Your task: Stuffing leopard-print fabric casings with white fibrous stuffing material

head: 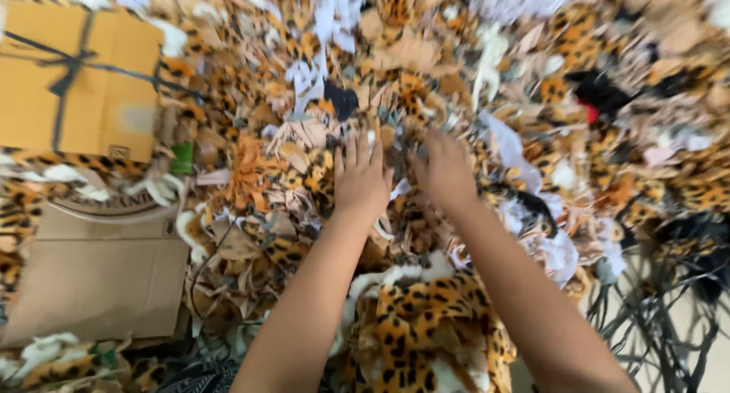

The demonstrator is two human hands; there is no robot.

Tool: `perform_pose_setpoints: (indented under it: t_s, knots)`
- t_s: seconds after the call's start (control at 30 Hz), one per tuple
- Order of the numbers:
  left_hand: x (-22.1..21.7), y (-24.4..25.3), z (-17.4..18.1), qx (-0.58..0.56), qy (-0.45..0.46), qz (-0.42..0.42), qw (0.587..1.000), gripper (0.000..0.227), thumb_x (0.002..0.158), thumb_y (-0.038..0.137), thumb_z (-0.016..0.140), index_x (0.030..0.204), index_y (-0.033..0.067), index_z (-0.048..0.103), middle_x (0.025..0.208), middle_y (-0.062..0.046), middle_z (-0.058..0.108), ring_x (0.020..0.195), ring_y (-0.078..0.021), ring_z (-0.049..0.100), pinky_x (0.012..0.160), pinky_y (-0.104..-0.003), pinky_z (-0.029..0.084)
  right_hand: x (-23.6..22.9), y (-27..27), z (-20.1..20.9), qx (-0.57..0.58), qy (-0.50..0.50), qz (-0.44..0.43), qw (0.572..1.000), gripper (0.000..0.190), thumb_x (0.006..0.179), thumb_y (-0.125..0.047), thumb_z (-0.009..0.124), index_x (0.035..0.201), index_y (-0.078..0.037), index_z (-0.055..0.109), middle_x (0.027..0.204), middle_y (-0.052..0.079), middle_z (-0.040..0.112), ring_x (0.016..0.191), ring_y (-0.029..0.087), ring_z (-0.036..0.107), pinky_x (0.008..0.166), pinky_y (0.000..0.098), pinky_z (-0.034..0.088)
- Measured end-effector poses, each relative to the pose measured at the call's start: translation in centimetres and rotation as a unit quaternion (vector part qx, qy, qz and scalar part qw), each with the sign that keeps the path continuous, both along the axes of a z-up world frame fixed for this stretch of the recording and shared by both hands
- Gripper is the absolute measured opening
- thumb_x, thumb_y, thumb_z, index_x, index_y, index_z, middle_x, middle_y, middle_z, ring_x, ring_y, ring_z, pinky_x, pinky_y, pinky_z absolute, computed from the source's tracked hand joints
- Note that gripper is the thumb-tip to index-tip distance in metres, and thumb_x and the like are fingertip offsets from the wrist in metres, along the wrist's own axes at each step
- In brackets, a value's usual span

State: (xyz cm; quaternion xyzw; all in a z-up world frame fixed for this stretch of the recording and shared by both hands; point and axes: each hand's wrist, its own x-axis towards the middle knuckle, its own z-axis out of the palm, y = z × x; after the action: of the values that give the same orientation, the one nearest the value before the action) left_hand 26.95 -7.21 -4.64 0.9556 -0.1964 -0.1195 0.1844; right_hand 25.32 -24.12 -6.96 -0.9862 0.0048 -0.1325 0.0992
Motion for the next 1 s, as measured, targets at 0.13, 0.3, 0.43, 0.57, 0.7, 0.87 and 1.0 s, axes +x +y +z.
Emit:
perform_pose_setpoints:
  t_s: [0.13, 0.3, 0.43, 0.57, 0.7, 0.87, 1.0]
  knots:
    - [4.8, -1.4, -5.1, 0.055, 0.089, 0.007, 0.995, 0.069, 0.109, 0.043, 0.032, 0.164, 0.018, -0.001, 0.165, -0.001, -0.024, 0.152, -0.0245, -0.022, 0.124, -0.051, 0.006, 8.4, -2.4, -0.6, 0.031, -0.013, 0.039, 0.999, 0.046, 0.108, -0.026, 0.056, 0.141, 0.005, 0.055, 0.142, 0.026, 0.054, 0.127, 0.046, 0.049, 0.105, 0.0583, 0.038]
    - [10.6, -4.9, -21.6, -0.175, -0.129, 0.027, 0.976, 0.07, 0.102, 0.026, 0.056, 0.162, 0.0106, 0.023, 0.169, -0.015, -0.007, 0.156, -0.0353, -0.011, 0.129, -0.043, 0.001, 18.3, -4.3, -4.5, -0.079, -0.179, 0.136, 0.971, 0.028, 0.104, -0.025, 0.054, 0.104, -0.008, 0.076, 0.1, 0.026, 0.067, 0.094, 0.047, 0.057, 0.08, 0.0562, 0.042]
    - [9.9, -5.0, -18.2, -0.129, -0.047, 0.047, 0.989, 0.074, 0.104, 0.018, 0.05, 0.165, 0.0169, 0.009, 0.168, -0.007, -0.016, 0.155, -0.0313, -0.018, 0.126, -0.043, 0.0, 22.4, -7.2, -7.7, -0.04, -0.132, 0.201, 0.97, 0.032, 0.114, -0.018, 0.044, 0.104, 0.002, 0.066, 0.111, 0.033, 0.06, 0.105, 0.049, 0.051, 0.089, 0.0568, 0.039]
    - [8.4, -4.4, -16.4, -0.197, -0.021, 0.064, 0.978, 0.074, 0.102, 0.012, 0.049, 0.164, 0.0178, 0.009, 0.169, -0.008, -0.016, 0.155, -0.0277, -0.02, 0.127, -0.04, 0.001, 18.2, -4.3, -7.3, -0.065, 0.075, 0.13, 0.986, 0.047, 0.112, -0.024, 0.041, 0.146, 0.007, 0.05, 0.153, 0.024, 0.04, 0.138, 0.045, 0.03, 0.103, 0.0625, 0.034]
    - [6.9, -2.5, -7.1, -0.168, 0.192, 0.076, 0.964, 0.093, 0.083, -0.022, 0.028, 0.163, 0.0175, 0.001, 0.167, 0.003, -0.027, 0.153, -0.0188, -0.03, 0.093, -0.028, 0.048, 10.7, 1.9, -0.5, 0.058, 0.179, 0.024, 0.982, 0.053, 0.11, -0.029, 0.034, 0.146, 0.01, 0.043, 0.158, 0.025, 0.03, 0.144, 0.044, 0.029, 0.119, 0.058, 0.023]
    - [7.3, -2.8, -12.0, -0.162, 0.105, 0.076, 0.978, 0.081, 0.089, 0.007, 0.045, 0.161, 0.0193, 0.012, 0.169, 0.001, -0.014, 0.155, -0.0204, -0.018, 0.106, -0.032, 0.025, 8.8, -1.5, -5.6, 0.061, 0.118, 0.058, 0.989, 0.049, 0.106, -0.034, 0.046, 0.138, 0.002, 0.055, 0.15, 0.018, 0.041, 0.136, 0.042, 0.042, 0.113, 0.0496, 0.033]
    - [6.1, -0.5, -9.8, -0.202, 0.009, 0.024, 0.979, 0.08, 0.09, 0.031, 0.064, 0.158, 0.0074, 0.029, 0.168, -0.019, 0.011, 0.155, -0.0395, 0.009, 0.128, -0.049, 0.01, 6.7, -3.7, -7.6, 0.102, 0.064, 0.102, 0.988, 0.035, 0.101, -0.031, 0.061, 0.122, -0.004, 0.071, 0.135, 0.014, 0.061, 0.129, 0.035, 0.057, 0.106, 0.0393, 0.046]
